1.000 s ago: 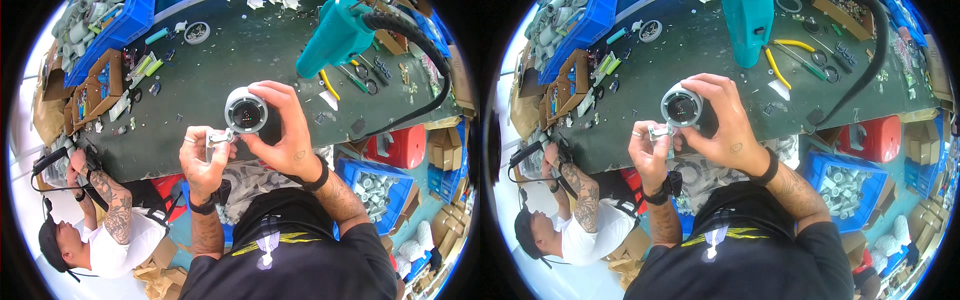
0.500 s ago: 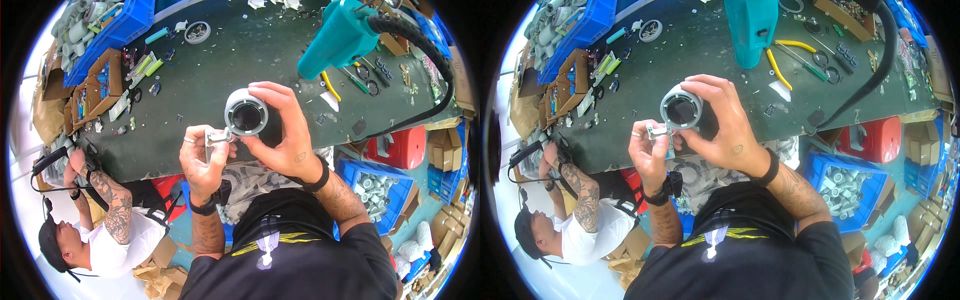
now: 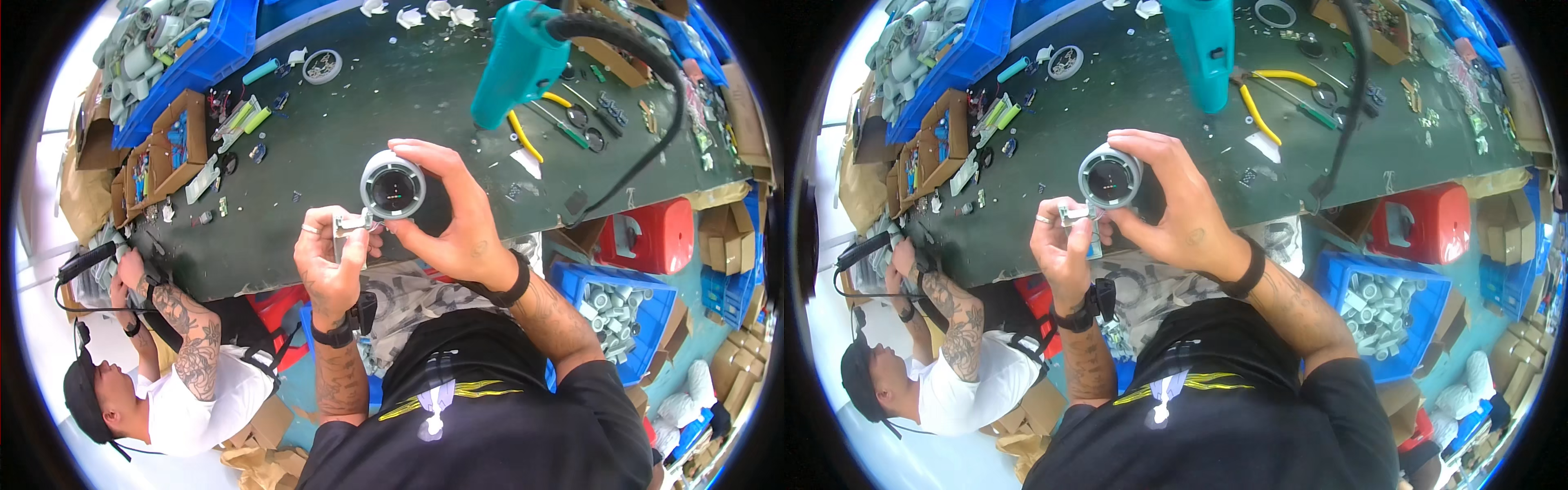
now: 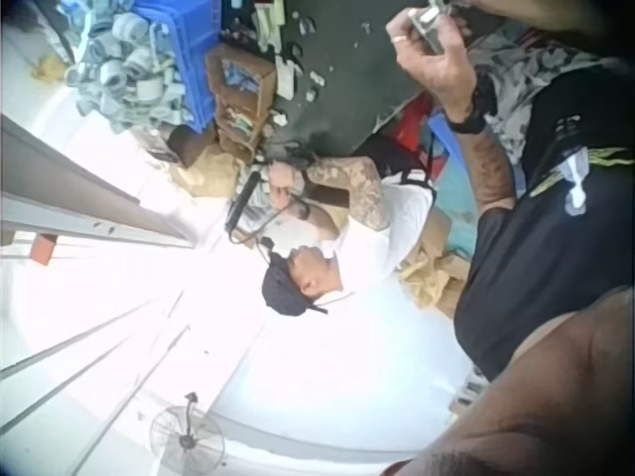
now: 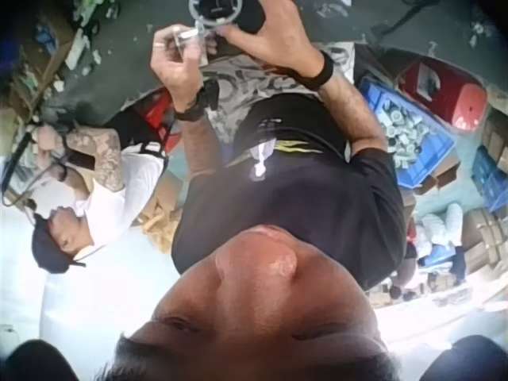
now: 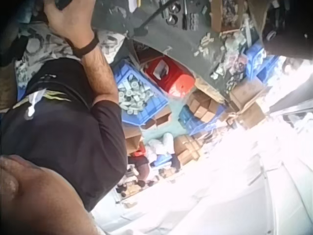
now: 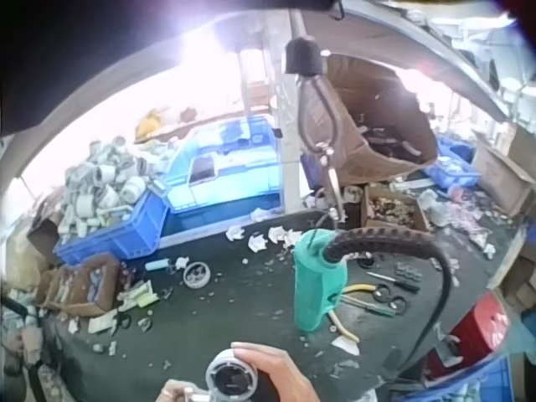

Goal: Assembling small portable fans on an assembly line by installing internal electronics and housing components.

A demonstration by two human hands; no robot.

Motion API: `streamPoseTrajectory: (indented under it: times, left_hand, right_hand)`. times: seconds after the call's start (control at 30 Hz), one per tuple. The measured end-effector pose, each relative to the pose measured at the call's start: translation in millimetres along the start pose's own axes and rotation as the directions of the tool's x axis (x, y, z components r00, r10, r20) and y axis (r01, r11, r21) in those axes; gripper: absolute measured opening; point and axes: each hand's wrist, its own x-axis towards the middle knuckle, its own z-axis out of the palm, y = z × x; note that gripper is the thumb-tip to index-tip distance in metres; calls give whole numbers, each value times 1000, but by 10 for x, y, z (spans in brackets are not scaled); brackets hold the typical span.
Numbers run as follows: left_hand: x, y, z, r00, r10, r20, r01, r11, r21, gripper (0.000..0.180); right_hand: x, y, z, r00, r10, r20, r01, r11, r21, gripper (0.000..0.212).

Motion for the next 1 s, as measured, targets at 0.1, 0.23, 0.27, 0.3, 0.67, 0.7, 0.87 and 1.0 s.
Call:
streamPoseTrajectory:
  times: [0.1, 0.23, 0.27, 0.3, 0.67, 0.7, 0.87, 1.0]
  left_hand:
    - [-60, -12, 22, 988, 90, -127, -73, 988, 136, 22]
    - [-504, 684, 165, 899, 390, -200, -317, 894, 318, 20]
    - [-528, 523, 128, 903, 372, -216, -298, 903, 309, 20]
    - [-565, 515, 123, 908, 366, -203, -309, 913, 264, 20]
    - [-709, 599, -1, 914, 406, 3, -404, 911, -77, 30]
    - [-747, 617, -25, 912, 409, 13, -406, 908, -99, 31]
    - [-809, 659, -139, 893, 444, 76, -420, 881, -218, 36]
    - [-845, 608, -155, 875, 468, 125, -410, 854, -321, 41]
  right_hand:
    - [-26, -63, -75, 996, -91, -11, 90, 993, -75, 74]
    - [-16, -819, -147, 957, -287, -39, 290, 941, 177, 64]
    - [-56, -810, 54, 925, -376, -62, 379, 889, 258, 63]
    - [-67, -993, 95, 907, -414, -77, 418, 868, 268, 61]
    - [-185, -1197, -2, 872, -471, -132, 489, 830, 267, 57]
    - [-202, -1177, 9, 856, -499, -135, 517, 823, 234, 56]
    - [-212, -1155, -24, 894, -425, -145, 449, 850, 276, 53]
    - [-227, -1109, -13, 931, -349, -104, 363, 911, 197, 51]
